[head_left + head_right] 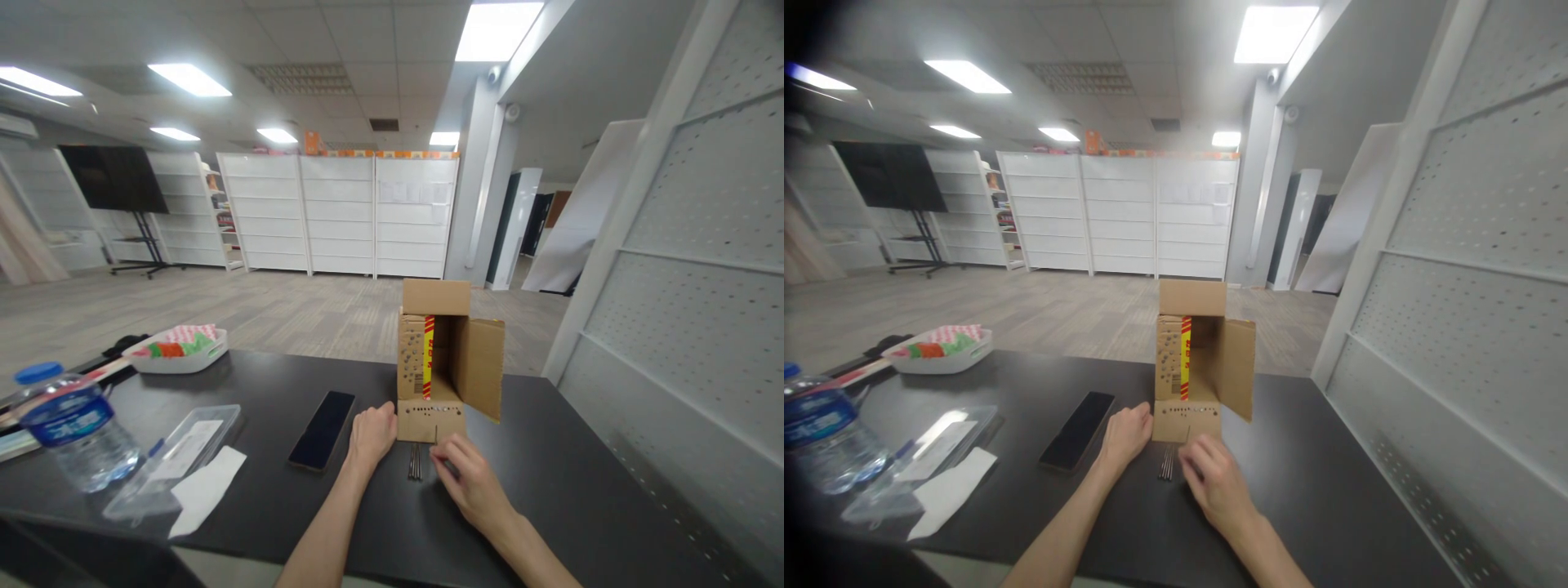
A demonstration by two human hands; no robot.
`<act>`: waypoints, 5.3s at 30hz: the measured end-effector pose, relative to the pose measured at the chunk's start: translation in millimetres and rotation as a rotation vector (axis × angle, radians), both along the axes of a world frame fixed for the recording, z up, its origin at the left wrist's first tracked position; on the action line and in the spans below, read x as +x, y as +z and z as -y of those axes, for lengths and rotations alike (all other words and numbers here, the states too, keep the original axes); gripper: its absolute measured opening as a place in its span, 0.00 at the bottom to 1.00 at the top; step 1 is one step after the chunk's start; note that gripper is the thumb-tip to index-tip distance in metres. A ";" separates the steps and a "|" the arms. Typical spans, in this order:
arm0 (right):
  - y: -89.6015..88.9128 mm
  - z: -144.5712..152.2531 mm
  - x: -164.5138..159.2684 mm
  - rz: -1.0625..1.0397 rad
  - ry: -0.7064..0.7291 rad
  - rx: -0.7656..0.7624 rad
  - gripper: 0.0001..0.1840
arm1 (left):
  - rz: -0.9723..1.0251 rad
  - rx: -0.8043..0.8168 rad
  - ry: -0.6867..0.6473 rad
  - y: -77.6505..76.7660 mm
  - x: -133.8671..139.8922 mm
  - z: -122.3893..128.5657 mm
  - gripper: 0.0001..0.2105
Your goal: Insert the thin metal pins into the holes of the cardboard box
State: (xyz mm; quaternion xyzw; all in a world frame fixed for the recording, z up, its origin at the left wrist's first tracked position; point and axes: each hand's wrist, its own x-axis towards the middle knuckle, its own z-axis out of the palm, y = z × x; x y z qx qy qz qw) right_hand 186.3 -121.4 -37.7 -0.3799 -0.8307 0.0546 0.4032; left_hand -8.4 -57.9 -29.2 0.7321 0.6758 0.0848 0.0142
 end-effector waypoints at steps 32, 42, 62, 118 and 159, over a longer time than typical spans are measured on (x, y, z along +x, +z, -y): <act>-3.4 10.0 -4.6 0.151 0.075 -0.127 0.08 | 0.027 -0.034 0.033 1.4 0.5 0.7 0.14; -4.4 8.5 -3.2 0.163 0.101 -0.153 0.10 | 0.005 0.013 0.001 -3.6 -0.8 -1.4 0.14; 2.7 12.0 -4.5 0.073 0.067 -0.249 0.09 | 0.002 0.022 -0.002 -6.1 -1.0 -3.3 0.13; -10.5 -55.2 -20.6 0.029 -0.538 0.073 0.08 | -0.007 0.002 0.019 -2.9 0.3 -2.6 0.12; -15.3 -56.8 -21.5 0.055 -0.545 0.066 0.11 | 0.002 0.015 0.008 -7.4 -1.9 -5.1 0.13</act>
